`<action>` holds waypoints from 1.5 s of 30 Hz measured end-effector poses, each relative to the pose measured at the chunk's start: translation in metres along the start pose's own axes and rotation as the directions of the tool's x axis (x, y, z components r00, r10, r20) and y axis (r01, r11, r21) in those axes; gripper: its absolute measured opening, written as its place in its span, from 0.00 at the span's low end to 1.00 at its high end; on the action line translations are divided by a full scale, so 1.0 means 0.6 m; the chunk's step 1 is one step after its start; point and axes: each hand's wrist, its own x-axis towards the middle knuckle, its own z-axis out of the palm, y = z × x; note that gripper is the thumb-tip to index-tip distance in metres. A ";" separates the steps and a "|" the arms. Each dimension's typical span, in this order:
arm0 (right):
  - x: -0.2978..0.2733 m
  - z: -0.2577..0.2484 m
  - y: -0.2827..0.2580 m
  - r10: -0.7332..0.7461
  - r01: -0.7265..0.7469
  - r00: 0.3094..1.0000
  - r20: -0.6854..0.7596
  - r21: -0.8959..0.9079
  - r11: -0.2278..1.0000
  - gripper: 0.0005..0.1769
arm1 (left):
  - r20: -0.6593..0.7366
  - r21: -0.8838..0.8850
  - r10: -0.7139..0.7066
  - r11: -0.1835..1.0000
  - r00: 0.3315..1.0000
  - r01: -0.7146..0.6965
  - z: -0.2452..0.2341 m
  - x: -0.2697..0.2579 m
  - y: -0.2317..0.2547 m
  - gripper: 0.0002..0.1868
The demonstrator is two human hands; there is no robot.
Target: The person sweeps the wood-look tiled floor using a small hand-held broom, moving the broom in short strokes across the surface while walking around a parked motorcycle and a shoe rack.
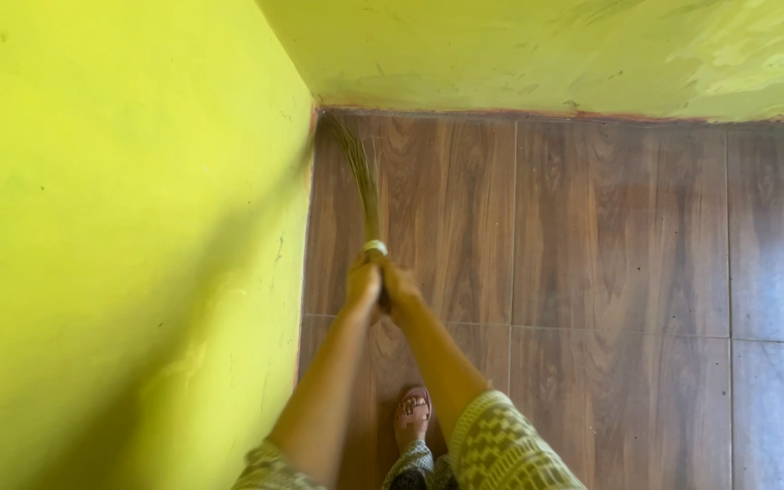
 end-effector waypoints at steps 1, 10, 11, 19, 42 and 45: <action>-0.002 -0.007 -0.012 -0.002 0.004 0.998 -0.059 0.039 0.999 0.24 | 0.055 0.050 0.093 0.994 0.994 -0.096 0.022 -0.004 0.012 0.17; -0.189 -0.101 -0.118 -0.296 0.349 0.937 -0.187 0.443 0.826 0.24 | 0.519 0.002 0.081 0.995 0.851 -0.096 0.130 -0.209 0.148 0.20; -0.199 -0.111 -0.116 -0.292 0.349 0.937 -0.194 0.448 0.823 0.24 | 0.475 0.042 0.165 0.977 0.864 -0.209 0.132 -0.232 0.144 0.21; -0.147 -0.261 -0.050 0.039 -0.063 0.962 0.271 0.081 0.995 0.19 | -0.004 0.160 0.354 0.924 0.935 -0.349 0.220 -0.261 -0.060 0.21; -0.156 -0.514 -0.009 -0.193 0.292 0.888 -0.417 0.187 0.938 0.23 | 0.677 -0.116 -0.112 0.960 0.728 0.256 0.400 -0.379 -0.140 0.20; -0.204 -0.570 -0.060 -0.298 0.371 0.809 -0.507 0.045 0.928 0.22 | 0.644 -0.072 -0.004 0.995 0.765 0.065 0.481 -0.406 -0.147 0.20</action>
